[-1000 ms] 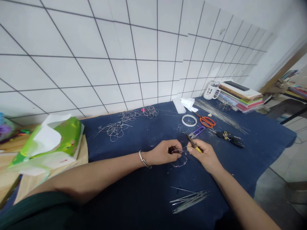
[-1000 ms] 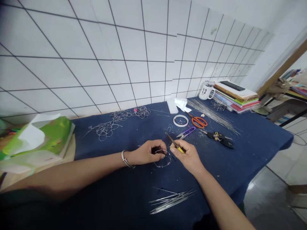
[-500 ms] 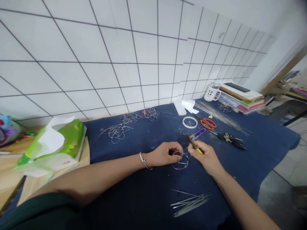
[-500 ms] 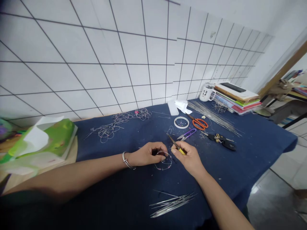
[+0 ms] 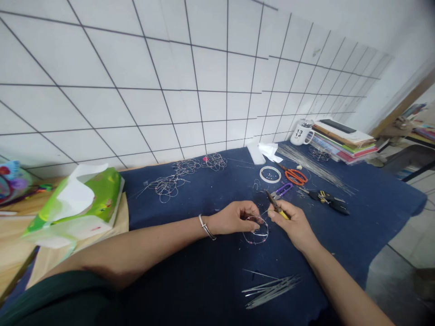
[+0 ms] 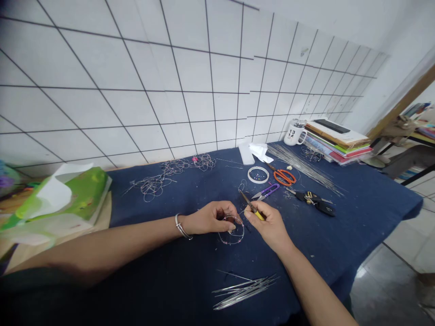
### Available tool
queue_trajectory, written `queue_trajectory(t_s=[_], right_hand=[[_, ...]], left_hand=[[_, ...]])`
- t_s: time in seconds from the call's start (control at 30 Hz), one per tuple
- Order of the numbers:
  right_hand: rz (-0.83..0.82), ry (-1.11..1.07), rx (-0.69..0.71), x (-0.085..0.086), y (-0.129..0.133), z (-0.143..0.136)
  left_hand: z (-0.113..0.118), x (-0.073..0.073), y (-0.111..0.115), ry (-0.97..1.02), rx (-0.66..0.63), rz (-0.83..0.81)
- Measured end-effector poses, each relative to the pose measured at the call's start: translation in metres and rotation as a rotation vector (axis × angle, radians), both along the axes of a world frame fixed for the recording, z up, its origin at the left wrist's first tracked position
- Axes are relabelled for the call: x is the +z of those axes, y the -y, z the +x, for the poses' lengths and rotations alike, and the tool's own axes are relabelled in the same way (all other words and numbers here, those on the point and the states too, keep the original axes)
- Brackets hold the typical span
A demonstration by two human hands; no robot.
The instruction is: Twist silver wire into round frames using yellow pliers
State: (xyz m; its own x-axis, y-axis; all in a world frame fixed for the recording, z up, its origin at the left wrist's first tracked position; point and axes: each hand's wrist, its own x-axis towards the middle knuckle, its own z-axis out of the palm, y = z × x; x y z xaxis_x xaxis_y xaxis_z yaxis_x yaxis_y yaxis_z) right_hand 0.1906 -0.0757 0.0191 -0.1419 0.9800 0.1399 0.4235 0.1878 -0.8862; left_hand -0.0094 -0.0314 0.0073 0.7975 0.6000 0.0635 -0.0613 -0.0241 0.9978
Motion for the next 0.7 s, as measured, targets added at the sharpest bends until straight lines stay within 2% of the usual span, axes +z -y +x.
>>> queue_trajectory(t_s=[0.43,0.7], right_hand=[[-0.008,0.002,-0.014,-0.0007,-0.0002,0.0007],[0.006,0.015,-0.014,-0.0004,-0.0005,0.0006]], left_hand=[[0.0001,-0.0033,-0.0013,0.009,-0.018,0.023],[-0.0002,-0.0023,-0.0013,0.038,-0.048,-0.027]])
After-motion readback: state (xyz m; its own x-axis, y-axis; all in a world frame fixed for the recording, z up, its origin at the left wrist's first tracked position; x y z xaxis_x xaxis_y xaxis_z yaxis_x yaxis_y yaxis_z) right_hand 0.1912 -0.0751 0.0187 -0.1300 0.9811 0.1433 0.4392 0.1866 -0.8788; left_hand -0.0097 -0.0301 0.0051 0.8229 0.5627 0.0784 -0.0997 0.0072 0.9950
